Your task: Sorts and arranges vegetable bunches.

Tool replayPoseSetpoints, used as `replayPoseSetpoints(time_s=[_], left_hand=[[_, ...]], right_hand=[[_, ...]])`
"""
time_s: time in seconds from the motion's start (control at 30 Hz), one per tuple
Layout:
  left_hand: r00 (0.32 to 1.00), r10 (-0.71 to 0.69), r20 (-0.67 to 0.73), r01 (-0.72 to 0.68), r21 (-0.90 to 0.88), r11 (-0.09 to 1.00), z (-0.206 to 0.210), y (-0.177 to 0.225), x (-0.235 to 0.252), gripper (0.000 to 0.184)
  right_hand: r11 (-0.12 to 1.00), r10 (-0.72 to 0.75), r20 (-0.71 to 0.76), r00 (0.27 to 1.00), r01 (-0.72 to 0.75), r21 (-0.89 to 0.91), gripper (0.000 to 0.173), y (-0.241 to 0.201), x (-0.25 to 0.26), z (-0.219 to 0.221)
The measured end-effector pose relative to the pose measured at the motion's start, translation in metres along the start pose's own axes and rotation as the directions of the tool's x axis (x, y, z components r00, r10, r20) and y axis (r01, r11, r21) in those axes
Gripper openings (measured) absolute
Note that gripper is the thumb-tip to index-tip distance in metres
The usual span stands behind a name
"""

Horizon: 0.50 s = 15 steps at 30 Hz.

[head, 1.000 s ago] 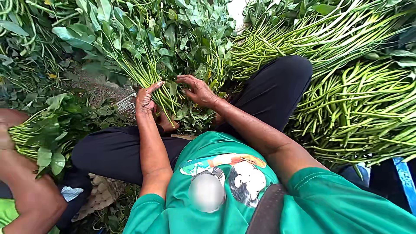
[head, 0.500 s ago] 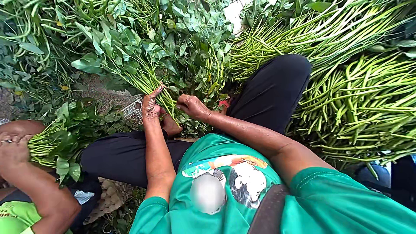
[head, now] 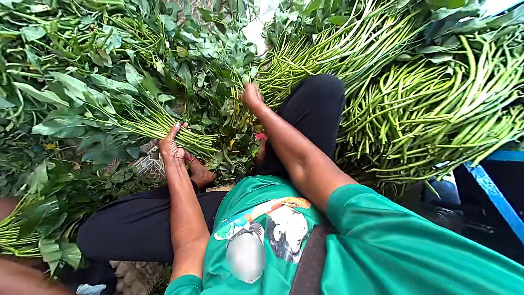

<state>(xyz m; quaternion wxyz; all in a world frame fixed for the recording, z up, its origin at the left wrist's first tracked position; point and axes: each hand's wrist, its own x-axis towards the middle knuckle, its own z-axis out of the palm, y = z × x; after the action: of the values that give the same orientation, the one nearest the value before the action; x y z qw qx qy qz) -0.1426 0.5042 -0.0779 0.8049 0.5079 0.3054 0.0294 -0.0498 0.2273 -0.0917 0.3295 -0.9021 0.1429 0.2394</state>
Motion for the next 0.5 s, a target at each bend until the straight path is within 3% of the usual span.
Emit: replayPoseSetpoints(time_s=[0.1,0.17,0.33,0.5], left_hand=[[0.988,-0.134,0.075,0.14,-0.067,0.988,0.004,-0.007,-0.009,0.028],[0.981,-0.186,0.062,0.191,-0.089,0.977,0.006,-0.009,-0.016,0.023],[0.979,-0.18,0.097,0.191,-0.121,0.974,0.006,-0.015,-0.002,0.018],[0.995,-0.096,0.038,0.093,0.058,0.994,0.01,-0.018,0.003,0.031]], right_hand=[[0.971,0.189,0.026,0.982,-0.191,0.145,0.046,0.021,0.018,0.014],[0.967,0.181,0.022,0.983,-0.182,0.177,0.039,0.026,0.02,0.027],[0.993,-0.078,-0.01,0.997,0.078,0.086,0.029,0.006,0.005,0.044],[0.929,-0.361,0.001,0.933,0.36,0.089,0.03,-0.025,-0.04,0.057]])
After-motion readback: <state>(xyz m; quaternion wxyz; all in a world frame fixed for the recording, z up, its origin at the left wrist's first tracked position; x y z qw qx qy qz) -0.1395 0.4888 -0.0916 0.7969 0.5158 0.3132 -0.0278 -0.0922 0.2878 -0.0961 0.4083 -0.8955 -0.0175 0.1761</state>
